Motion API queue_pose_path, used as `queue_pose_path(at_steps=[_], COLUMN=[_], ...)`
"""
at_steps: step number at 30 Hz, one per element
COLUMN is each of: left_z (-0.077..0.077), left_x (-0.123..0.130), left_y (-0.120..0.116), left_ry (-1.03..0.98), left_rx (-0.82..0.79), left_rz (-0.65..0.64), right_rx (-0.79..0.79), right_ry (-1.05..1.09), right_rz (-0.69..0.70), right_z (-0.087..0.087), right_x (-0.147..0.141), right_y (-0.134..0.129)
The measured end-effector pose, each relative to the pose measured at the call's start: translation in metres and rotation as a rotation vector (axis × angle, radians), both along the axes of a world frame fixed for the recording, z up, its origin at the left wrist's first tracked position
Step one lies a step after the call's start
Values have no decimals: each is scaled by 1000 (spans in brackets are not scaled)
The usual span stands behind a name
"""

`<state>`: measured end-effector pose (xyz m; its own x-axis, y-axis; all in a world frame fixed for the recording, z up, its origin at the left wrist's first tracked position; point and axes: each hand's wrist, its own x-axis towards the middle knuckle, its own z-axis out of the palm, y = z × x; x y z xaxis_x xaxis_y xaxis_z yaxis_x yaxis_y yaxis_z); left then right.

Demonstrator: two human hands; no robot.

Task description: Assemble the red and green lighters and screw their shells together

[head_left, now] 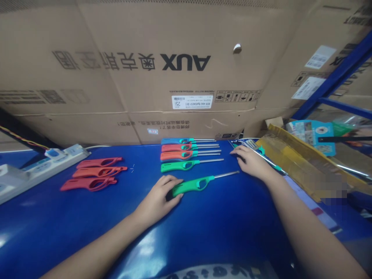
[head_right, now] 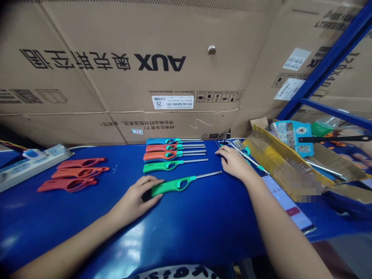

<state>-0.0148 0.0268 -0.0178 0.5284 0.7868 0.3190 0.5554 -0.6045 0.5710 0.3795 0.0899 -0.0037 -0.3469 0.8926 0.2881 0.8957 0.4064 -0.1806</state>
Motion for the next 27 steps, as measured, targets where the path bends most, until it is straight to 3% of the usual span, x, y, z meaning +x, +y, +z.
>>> queue_pose_path(at_steps=[18,27], left_z=[1,7], left_x=[-1,0], left_y=[1,0], left_ry=[18,-2], left_rx=[14,-28], left_rz=[-13,-11], right_rx=[-51,36], right_ry=[-95,-37], right_rz=[-66,-87], right_z=[-3,-5], right_x=[1,5], right_y=[-2,-1])
